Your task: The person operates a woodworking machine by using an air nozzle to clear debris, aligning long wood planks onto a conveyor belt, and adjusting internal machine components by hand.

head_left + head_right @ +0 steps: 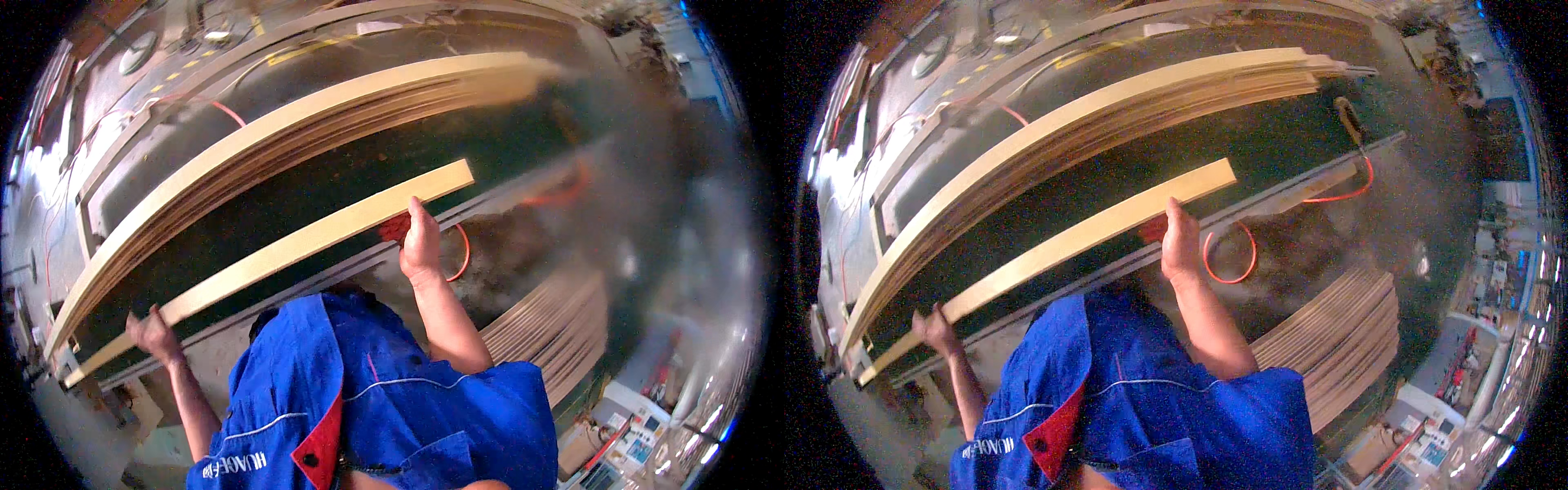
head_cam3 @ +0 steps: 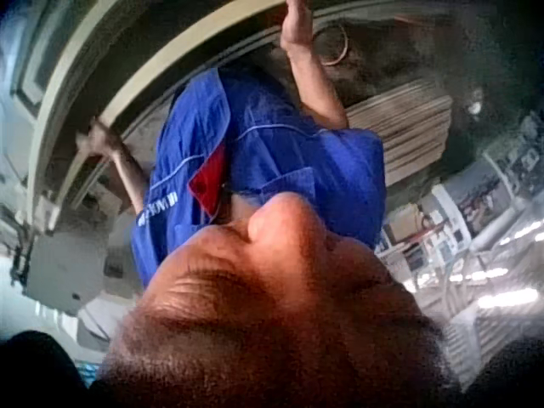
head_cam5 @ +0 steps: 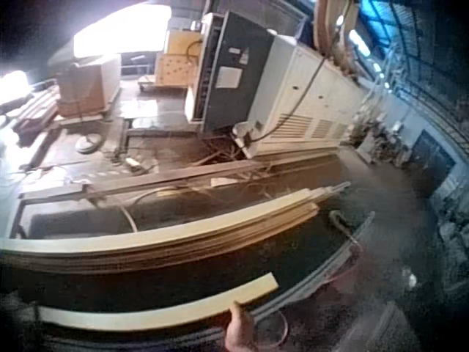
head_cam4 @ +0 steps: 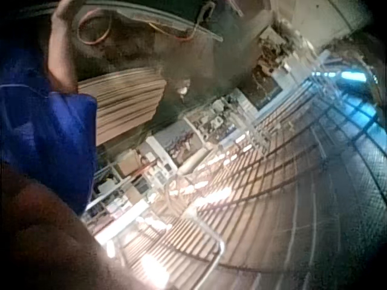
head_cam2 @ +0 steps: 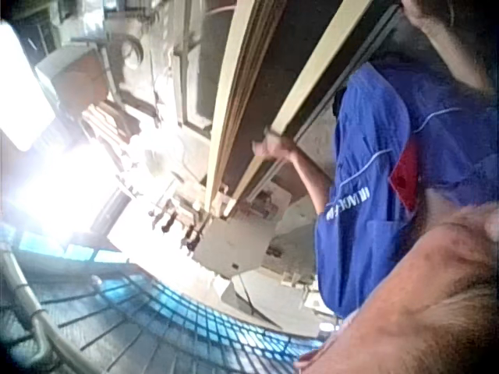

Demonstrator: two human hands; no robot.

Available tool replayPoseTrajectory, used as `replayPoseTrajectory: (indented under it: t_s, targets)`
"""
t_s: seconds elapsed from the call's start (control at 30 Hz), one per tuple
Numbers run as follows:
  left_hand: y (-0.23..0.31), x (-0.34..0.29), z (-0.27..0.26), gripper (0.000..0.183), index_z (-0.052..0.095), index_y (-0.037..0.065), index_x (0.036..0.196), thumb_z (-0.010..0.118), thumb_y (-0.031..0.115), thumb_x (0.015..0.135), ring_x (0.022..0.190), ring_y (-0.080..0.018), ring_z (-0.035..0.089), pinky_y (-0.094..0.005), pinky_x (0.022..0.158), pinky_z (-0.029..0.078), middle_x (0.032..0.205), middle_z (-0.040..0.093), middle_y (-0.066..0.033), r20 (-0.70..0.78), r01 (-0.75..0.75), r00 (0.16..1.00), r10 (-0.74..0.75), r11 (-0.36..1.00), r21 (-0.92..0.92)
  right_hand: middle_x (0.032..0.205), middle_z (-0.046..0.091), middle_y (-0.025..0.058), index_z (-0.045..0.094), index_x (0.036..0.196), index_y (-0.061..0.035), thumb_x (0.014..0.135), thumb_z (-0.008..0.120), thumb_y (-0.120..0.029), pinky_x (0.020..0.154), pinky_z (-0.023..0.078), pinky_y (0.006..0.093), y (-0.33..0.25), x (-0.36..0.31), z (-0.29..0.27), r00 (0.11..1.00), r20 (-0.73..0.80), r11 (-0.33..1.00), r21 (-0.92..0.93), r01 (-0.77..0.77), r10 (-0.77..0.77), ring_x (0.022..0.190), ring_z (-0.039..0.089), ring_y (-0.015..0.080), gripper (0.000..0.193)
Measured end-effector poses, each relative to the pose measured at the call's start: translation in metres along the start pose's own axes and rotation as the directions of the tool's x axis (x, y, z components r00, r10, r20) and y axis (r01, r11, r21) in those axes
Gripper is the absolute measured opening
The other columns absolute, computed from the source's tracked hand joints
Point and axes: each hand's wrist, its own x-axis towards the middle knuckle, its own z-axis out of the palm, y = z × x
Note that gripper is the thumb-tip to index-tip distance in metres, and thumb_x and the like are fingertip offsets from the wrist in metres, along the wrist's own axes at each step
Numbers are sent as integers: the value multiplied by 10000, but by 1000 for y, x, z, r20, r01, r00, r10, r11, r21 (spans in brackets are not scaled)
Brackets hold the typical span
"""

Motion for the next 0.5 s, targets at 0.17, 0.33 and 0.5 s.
replayPoseTrajectory:
  t_s: [0.17, 0.33, 0.5]
  targets:
    - [-130, 15, 10, 285, 624, 78, 1121, 596, 331, 993, 618, -108, 585, -255, 479, 480, 918, 686, -54, 577, 769, 483, -659, 3, -640, 818, 683, 62, 667, 964, -36, 978, 560, -385, 603, 533, 314, -20, 11, -27, 992, -110, 998, 20, 58, -55, 688, 657, 162, 365]
    - [-172, -5, 18, 295, 625, 30, 1177, 523, 264, 1028, 964, -205, 663, -319, 796, 567, 1135, 686, -105, 607, 713, 584, -538, -16, -701, 794, 666, 29, 626, 989, -56, 962, 621, -414, 566, 497, 265, -73, 49, -77, 904, -305, 950, -185, 252, -300, 635, 622, 121, 359]
    - [-149, -7, 12, 335, 617, 14, 1220, 546, 273, 1020, 1057, -260, 640, -376, 915, 539, 1175, 670, -120, 605, 753, 533, -592, 5, -658, 750, 650, 16, 635, 943, -51, 911, 696, -418, 530, 471, 257, -95, 62, -105, 903, -351, 953, -255, 163, -248, 613, 612, 107, 373]
